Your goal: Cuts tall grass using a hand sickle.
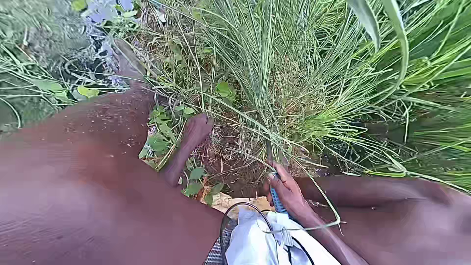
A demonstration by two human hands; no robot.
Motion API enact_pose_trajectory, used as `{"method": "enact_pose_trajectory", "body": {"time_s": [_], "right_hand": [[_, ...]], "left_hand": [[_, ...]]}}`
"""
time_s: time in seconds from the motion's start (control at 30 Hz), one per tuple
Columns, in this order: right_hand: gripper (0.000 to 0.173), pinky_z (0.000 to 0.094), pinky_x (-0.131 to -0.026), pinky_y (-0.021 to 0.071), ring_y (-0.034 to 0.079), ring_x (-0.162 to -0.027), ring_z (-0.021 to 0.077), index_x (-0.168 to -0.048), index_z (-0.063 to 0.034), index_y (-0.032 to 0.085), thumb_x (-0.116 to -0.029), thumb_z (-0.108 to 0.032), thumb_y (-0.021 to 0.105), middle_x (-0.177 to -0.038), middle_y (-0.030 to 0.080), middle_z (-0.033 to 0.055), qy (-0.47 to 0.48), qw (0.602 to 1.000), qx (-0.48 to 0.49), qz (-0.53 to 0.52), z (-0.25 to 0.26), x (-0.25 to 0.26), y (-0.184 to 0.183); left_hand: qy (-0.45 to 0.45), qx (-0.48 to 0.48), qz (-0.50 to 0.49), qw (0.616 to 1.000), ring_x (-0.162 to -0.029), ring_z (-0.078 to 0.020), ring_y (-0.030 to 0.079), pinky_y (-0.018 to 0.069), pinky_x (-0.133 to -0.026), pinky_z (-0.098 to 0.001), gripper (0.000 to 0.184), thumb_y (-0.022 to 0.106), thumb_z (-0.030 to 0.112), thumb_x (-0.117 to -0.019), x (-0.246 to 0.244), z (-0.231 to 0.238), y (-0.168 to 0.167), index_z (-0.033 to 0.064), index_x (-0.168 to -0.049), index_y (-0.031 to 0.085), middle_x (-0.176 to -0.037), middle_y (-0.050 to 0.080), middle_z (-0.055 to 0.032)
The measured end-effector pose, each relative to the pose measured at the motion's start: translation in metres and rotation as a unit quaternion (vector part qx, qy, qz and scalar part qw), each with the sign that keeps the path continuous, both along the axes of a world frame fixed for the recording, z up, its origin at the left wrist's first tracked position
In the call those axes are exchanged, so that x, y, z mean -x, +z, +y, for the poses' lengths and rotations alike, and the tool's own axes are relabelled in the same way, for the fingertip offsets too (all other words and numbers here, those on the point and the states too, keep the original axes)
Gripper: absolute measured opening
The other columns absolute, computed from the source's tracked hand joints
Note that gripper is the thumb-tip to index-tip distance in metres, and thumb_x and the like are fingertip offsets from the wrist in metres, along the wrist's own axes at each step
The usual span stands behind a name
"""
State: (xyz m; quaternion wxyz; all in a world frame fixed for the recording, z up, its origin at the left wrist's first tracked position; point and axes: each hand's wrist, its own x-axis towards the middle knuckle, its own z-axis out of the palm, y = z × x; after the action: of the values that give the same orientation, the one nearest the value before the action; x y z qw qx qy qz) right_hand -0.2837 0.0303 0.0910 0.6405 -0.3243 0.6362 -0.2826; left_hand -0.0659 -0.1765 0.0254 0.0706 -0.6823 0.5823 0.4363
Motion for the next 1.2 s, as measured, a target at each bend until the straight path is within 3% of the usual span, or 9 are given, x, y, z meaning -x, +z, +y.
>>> {"method": "enact_pose_trajectory", "body": {"time_s": [0.1,0.2,0.4,0.5,0.67,0.83,0.93,1.0,1.2], "right_hand": [[0.047,0.0264,-0.049,0.0554,0.060,-0.054,0.0110,-0.150,0.0010,0.033,-0.1071,-0.017,0.041,-0.077,0.062,0.0004,-0.015,1.000,0.015,-0.005,-0.006,-0.003,-0.004],[0.048,0.0294,-0.051,0.0570,0.062,-0.056,0.0137,-0.152,0.0010,0.033,-0.1091,-0.018,0.041,-0.081,0.064,0.0039,-0.025,1.000,0.014,-0.011,-0.019,-0.014,-0.016],[0.050,0.0257,-0.052,0.0552,0.059,-0.055,0.0105,-0.154,0.0018,0.023,-0.1095,-0.016,0.037,-0.078,0.059,0.0017,-0.032,0.997,-0.030,-0.056,-0.041,-0.034,-0.024],[0.048,0.0270,-0.051,0.0553,0.059,-0.055,0.0120,-0.154,-0.0010,0.023,-0.1103,-0.016,0.036,-0.076,0.058,0.0021,-0.043,0.995,-0.066,-0.068,-0.042,-0.033,-0.021],[0.050,0.0272,-0.048,0.0546,0.057,-0.052,0.0117,-0.155,-0.0044,0.023,-0.1094,-0.019,0.035,-0.074,0.056,0.0005,-0.043,0.991,-0.084,-0.094,-0.026,-0.026,-0.004],[0.044,0.0254,-0.049,0.0536,0.057,-0.052,0.0096,-0.149,-0.0046,0.033,-0.1072,-0.018,0.038,-0.073,0.058,-0.0018,-0.016,0.996,-0.049,-0.073,-0.005,-0.015,0.005],[0.046,0.0257,-0.048,0.0545,0.058,-0.053,0.0096,-0.150,-0.0018,0.033,-0.1070,-0.017,0.039,-0.075,0.060,-0.0014,-0.028,0.998,0.002,-0.054,-0.011,-0.017,0.000],[0.046,0.0277,-0.050,0.0563,0.060,-0.054,0.0116,-0.150,0.0002,0.033,-0.1078,-0.017,0.039,-0.077,0.060,0.0001,-0.020,0.999,0.016,-0.040,-0.019,-0.016,-0.006],[0.047,0.0278,-0.050,0.0558,0.059,-0.054,0.0112,-0.150,0.0026,0.034,-0.1078,-0.017,0.040,-0.077,0.059,0.0002,-0.014,0.999,0.028,-0.030,-0.025,-0.024,-0.015]], "left_hand": [[-0.055,-0.019,-0.011,0.998,-0.132,-0.0494,0.051,0.0360,-0.110,-0.0649,0.054,0.038,0.034,-0.1121,-0.002,-0.019,-0.018,-0.0146,-0.130,0.055,-0.134,0.056,-0.0369],[-0.070,0.071,-0.023,0.995,-0.111,-0.0506,0.064,0.0478,-0.091,-0.0707,0.051,0.049,0.041,-0.1059,-0.006,-0.019,-0.063,-0.0058,-0.122,0.063,-0.114,0.066,-0.0325],[-0.094,0.035,-0.039,0.994,-0.115,-0.0501,0.063,0.0479,-0.094,-0.0687,0.043,0.055,0.035,-0.1054,-0.001,-0.027,-0.055,-0.0023,-0.126,0.062,-0.118,0.066,-0.0312],[-0.100,0.086,-0.042,0.990,-0.106,-0.0532,0.065,0.0490,-0.084,-0.0736,0.033,0.060,0.027,-0.1012,-0.004,-0.025,-0.081,0.0003,-0.119,0.067,-0.109,0.068,-0.0317],[-0.093,0.034,-0.024,0.995,-0.122,-0.0471,0.060,0.0463,-0.097,-0.0686,0.035,0.054,0.025,-0.1047,-0.010,-0.024,-0.059,0.0030,-0.130,0.065,-0.127,0.065,-0.0270],[-0.066,0.088,-0.020,0.994,-0.104,-0.0508,0.065,0.0485,-0.086,-0.0705,0.037,0.047,0.028,-0.1085,-0.029,-0.005,-0.069,-0.0052,-0.108,0.064,-0.105,0.066,-0.0312],[0.025,0.099,0.012,0.995,-0.103,-0.0545,0.063,0.0463,-0.087,-0.0726,0.037,0.047,0.023,-0.1088,-0.043,0.009,-0.052,-0.0118,-0.111,0.061,-0.104,0.064,-0.0357],[0.093,0.124,0.021,0.988,-0.105,-0.0541,0.064,0.0459,-0.090,-0.0736,0.039,0.047,0.024,-0.1086,-0.053,0.017,-0.062,-0.0103,-0.119,0.063,-0.107,0.066,-0.0361],[0.075,0.065,-0.022,0.995,-0.110,-0.0530,0.063,0.0463,-0.093,-0.0715,0.038,0.047,0.023,-0.1089,-0.050,0.020,-0.072,-0.0102,-0.117,0.063,-0.113,0.065,-0.0357]]}}
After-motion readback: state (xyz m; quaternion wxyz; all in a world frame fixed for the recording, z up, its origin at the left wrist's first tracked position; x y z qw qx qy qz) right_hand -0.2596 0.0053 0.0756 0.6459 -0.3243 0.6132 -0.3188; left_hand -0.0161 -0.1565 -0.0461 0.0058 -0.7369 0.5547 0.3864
